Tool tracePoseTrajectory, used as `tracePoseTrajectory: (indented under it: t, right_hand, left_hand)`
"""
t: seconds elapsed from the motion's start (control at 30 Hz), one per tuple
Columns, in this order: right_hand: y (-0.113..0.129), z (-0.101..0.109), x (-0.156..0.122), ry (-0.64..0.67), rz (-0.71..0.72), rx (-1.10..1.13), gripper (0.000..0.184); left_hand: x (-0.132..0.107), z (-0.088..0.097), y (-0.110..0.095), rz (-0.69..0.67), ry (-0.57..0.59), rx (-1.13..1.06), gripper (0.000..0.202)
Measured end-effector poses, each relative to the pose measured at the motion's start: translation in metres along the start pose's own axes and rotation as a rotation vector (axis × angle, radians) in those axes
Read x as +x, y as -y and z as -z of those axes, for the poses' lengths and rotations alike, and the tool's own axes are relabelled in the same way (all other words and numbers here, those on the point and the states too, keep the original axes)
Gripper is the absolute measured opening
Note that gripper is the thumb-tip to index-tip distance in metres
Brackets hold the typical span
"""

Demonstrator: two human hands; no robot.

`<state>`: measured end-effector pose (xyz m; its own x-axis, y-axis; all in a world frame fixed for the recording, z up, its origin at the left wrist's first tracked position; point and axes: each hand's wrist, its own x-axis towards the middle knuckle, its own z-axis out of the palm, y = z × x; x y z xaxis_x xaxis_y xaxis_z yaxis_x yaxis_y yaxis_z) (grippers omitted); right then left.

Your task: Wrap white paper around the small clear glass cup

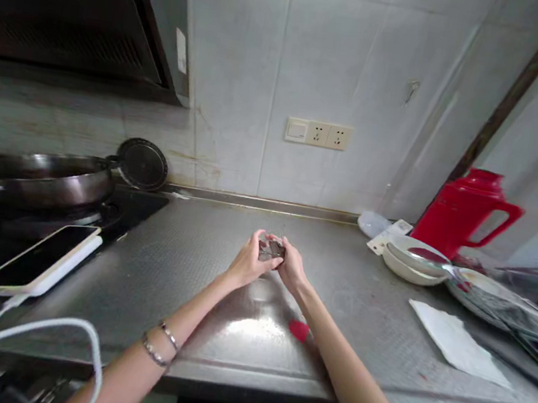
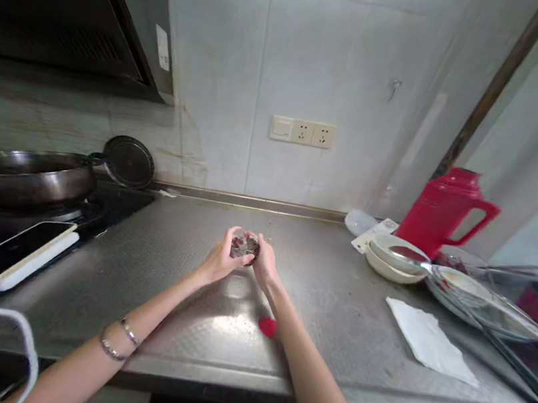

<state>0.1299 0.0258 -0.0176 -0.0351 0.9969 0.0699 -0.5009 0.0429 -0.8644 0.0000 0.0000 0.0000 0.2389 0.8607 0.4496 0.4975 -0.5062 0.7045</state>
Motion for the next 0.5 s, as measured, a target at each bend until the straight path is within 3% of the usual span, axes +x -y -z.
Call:
tracePoseTrajectory:
  t: [0.2,0.33,0.5]
  right_hand:
    - [-0.003,-0.004,-0.008,-0.050,0.018,0.031,0.031]
    - [0.003,0.000,-0.010,-0.060,-0.024,0.058,0.029]
    - [0.015,0.007,-0.008,-0.095,-0.054,0.062,0.033]
  left_hand:
    - [-0.001,-0.002,0.004,0.006,0.016,0.031,0.097]
    - [0.000,-0.013,0.004,0.013,0.021,-0.170,0.120]
    - [0.003,-0.025,0.008,0.084,0.135,-0.495,0.122]
